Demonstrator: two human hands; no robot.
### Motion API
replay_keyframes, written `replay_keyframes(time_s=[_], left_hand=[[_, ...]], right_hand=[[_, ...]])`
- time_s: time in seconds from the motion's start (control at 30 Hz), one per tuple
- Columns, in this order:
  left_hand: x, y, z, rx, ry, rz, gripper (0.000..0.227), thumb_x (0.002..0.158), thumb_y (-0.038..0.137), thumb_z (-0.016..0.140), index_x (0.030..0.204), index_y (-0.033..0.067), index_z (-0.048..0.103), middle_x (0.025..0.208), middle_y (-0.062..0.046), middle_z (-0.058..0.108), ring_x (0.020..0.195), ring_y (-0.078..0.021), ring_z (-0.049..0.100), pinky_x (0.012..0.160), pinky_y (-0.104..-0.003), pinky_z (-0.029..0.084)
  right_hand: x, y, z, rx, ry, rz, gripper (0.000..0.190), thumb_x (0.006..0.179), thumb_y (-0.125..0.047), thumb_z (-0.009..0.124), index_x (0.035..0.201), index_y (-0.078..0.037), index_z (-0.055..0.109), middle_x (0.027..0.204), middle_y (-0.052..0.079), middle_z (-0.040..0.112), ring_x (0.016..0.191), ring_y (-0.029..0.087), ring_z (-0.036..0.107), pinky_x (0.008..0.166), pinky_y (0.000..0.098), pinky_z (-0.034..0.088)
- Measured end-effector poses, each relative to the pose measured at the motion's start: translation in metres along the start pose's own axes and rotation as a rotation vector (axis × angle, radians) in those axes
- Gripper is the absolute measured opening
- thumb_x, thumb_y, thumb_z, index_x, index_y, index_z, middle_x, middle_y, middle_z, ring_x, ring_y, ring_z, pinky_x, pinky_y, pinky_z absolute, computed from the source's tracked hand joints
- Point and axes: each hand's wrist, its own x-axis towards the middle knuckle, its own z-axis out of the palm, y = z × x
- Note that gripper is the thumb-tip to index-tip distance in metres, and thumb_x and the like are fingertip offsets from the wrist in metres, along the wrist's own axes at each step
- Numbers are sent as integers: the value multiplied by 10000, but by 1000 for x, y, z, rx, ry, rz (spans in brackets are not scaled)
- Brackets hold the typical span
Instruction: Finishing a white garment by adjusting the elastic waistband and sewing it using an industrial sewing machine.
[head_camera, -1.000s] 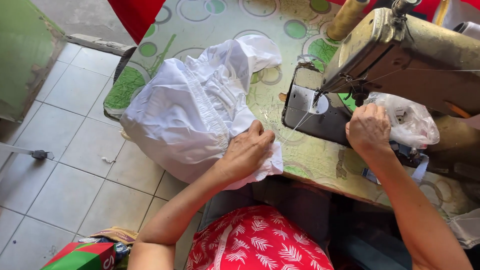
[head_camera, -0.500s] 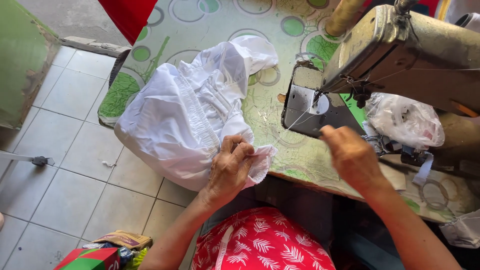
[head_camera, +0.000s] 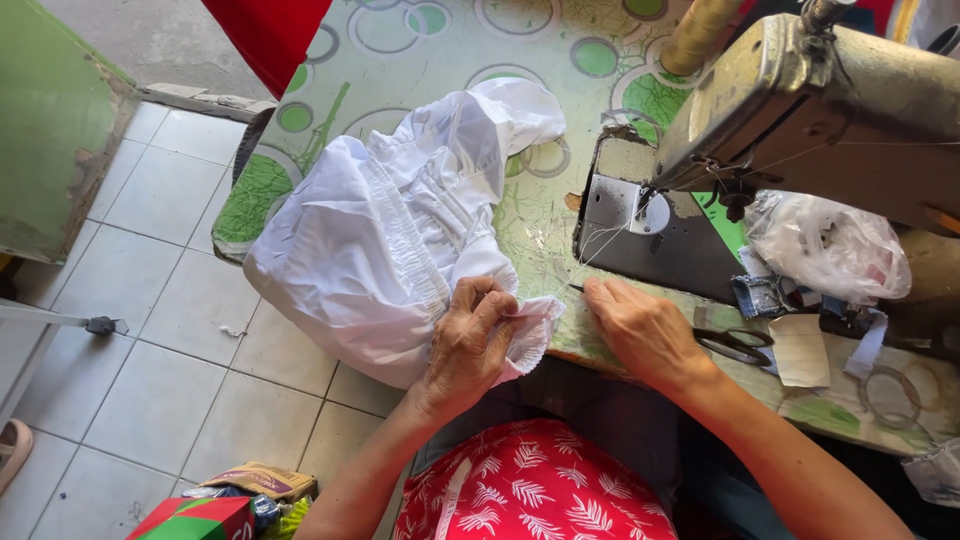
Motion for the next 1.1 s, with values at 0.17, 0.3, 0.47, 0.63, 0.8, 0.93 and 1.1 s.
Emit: replay_keyframes(time_s=[0.17,0.3,0.47,0.63,0.8,0.93,1.1], left_hand=[[1,0,1,-13,-3,-6,131,921,140,744,948,159,617,1021,-47,554,820,-319,746,720,-395,599],[2,2,1,-18,-8,-6,132,924,132,742,947,159,614,1020,-44,551,815,-313,748,718,-387,601],[0,0,2,7,-10,10,123,930,121,724,953,173,616,1026,-40,556,817,-317,746,710,-392,598],[9,6,2,-38,-74,44,283,925,164,735,1166,170,588,1195,-88,553,891,-333,743,742,-417,609],[7,4,13,-88,-172,64,508,920,154,735,1376,111,516,1353,-157,530,969,-320,750,780,-439,623],[3,-3,18,-70,-205,49,494,900,70,731,1341,106,511,1309,-135,510,964,-307,752,785,-427,634],[6,2,16,-57,-212,59,547,870,44,754,1345,99,488,1260,-140,488,948,-354,740,797,-449,632]], right_hand=[[3,-5,-34,124,64,148,88,1038,-214,560,1081,-244,630,771,-49,495,626,184,612,533,289,529],[12,-12,-27,64,94,121,31,1035,-217,587,1049,-229,613,733,-50,470,609,174,608,511,275,517],[30,-11,-25,234,190,192,92,1019,-198,623,1105,-193,654,714,28,511,603,268,651,517,348,529],[34,1,-64,414,198,305,126,1050,-186,636,1151,-126,681,788,61,614,730,281,698,612,344,563],[30,7,-72,509,41,399,230,1020,-187,654,1206,-53,647,875,167,661,874,369,718,711,452,585],[36,5,-70,745,-320,609,263,948,-244,685,1188,-138,680,873,187,738,878,404,729,718,480,565],[55,-2,-54,923,-497,581,350,906,-256,692,1232,-127,679,957,280,753,967,528,675,806,592,517]])
